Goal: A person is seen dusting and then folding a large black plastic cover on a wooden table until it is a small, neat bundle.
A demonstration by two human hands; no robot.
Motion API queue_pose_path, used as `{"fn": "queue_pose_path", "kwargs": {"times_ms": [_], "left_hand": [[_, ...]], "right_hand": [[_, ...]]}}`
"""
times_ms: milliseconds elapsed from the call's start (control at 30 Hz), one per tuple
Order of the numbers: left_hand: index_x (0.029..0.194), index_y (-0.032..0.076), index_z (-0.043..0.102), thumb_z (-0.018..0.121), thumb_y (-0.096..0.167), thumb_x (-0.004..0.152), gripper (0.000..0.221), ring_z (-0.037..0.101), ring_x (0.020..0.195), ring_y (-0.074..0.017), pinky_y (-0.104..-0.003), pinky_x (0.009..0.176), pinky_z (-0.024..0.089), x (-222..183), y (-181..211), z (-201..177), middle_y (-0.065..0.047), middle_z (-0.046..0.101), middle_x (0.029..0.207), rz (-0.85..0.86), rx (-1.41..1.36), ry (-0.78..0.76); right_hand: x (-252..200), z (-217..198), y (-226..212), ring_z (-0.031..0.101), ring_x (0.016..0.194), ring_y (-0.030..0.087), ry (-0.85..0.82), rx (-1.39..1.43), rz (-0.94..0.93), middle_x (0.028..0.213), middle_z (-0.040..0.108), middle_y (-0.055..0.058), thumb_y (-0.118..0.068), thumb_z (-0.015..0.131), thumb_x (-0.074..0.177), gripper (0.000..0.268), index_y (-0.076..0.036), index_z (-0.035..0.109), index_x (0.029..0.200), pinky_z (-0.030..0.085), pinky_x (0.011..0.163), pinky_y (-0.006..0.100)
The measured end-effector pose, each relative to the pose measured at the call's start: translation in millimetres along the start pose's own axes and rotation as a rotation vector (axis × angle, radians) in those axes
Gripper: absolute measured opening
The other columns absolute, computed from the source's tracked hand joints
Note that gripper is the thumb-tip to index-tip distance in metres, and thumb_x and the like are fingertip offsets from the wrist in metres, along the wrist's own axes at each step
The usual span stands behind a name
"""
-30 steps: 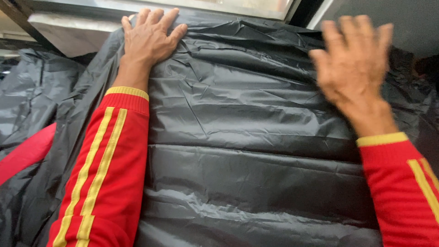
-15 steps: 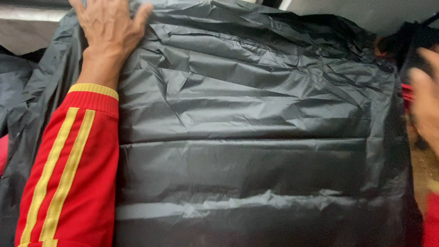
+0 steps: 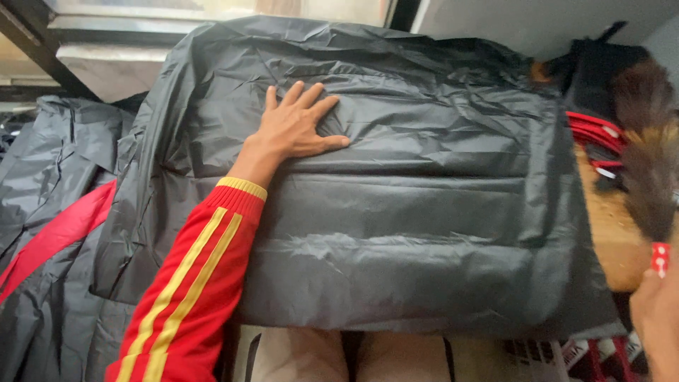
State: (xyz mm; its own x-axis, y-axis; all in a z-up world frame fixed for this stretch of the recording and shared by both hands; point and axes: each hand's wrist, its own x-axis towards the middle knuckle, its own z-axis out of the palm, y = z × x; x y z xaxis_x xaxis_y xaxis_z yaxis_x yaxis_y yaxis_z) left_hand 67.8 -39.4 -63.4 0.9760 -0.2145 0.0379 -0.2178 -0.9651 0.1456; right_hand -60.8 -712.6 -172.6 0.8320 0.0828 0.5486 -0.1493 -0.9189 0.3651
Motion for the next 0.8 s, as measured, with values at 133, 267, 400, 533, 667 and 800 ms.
{"fn": "queue_pose_path", "kwargs": {"times_ms": [133, 267, 400, 533, 667, 800], "left_hand": [[0.148, 0.031, 0.026, 0.035, 0.082, 0.072, 0.092, 0.007, 0.145, -0.0302, -0.064, 0.11, 0.001, -5.6, 3.6, 2.0, -0.003, 0.017, 0.157, -0.081, -0.108, -0.073], [0.148, 0.032, 0.026, 0.03, 0.08, 0.076, 0.087, 0.008, 0.145, -0.0299, -0.062, 0.11, 0.002, -9.8, 7.0, 4.8, -0.003, 0.018, 0.157, -0.056, -0.074, -0.034], [0.146, 0.03, 0.031, 0.032, 0.078, 0.078, 0.084, 0.012, 0.144, -0.0294, -0.063, 0.11, 0.003, -10.1, 8.7, 8.2, -0.002, 0.023, 0.155, -0.063, -0.062, 0.014], [0.148, 0.03, 0.026, 0.042, 0.055, 0.076, 0.079, 0.012, 0.144, -0.026, -0.067, 0.109, 0.002, 0.7, -9.9, 35.0, 0.002, 0.035, 0.15, -0.027, -0.021, 0.062], [0.145, 0.03, 0.034, 0.032, 0.079, 0.077, 0.084, 0.015, 0.143, -0.0297, -0.064, 0.109, 0.006, -12.5, 5.4, 12.3, -0.003, 0.025, 0.154, -0.066, -0.058, 0.056], [0.145, 0.03, 0.033, 0.032, 0.08, 0.076, 0.085, 0.014, 0.143, -0.0295, -0.063, 0.109, 0.005, -9.6, 2.5, 10.6, -0.003, 0.025, 0.154, -0.067, -0.08, 0.076]], "right_hand": [[8.5, -26.6, 2.2, 0.047, 0.074, -0.005, 0.137, -0.985, -0.17, 0.09, 0.043, -0.015, -0.02, 0.046, 0.118, 0.007, -0.015, 0.047, 0.123, 0.034, 0.066, 0.011], [82.9, -225.3, -136.9, 0.051, 0.123, 0.05, 0.139, 0.773, -0.048, 0.138, 0.053, 0.04, 0.005, 0.039, 0.118, 0.034, 0.022, 0.048, 0.146, 0.037, 0.107, 0.049], [89.0, -280.8, -201.1, 0.067, 0.1, 0.018, 0.036, 0.687, -0.327, 0.127, 0.067, 0.002, -0.015, 0.065, 0.093, 0.036, -0.016, 0.064, 0.129, 0.049, 0.085, 0.032], [107.8, -236.0, -212.7, 0.069, 0.062, 0.031, -0.398, 0.27, -0.56, 0.093, 0.07, -0.002, -0.046, 0.039, 0.089, 0.045, -0.05, 0.044, 0.133, 0.054, 0.053, 0.049], [168.0, -197.8, -159.1, 0.07, 0.079, 0.033, -0.386, 0.271, -0.267, 0.103, 0.073, 0.007, -0.039, 0.041, 0.097, 0.033, -0.033, 0.069, 0.114, 0.049, 0.063, 0.045], [175.7, -254.4, -171.2, 0.069, 0.089, 0.051, -0.459, 0.166, 0.085, 0.105, 0.072, 0.02, -0.048, 0.041, 0.101, 0.036, -0.043, 0.06, 0.132, 0.054, 0.072, 0.055]]}}
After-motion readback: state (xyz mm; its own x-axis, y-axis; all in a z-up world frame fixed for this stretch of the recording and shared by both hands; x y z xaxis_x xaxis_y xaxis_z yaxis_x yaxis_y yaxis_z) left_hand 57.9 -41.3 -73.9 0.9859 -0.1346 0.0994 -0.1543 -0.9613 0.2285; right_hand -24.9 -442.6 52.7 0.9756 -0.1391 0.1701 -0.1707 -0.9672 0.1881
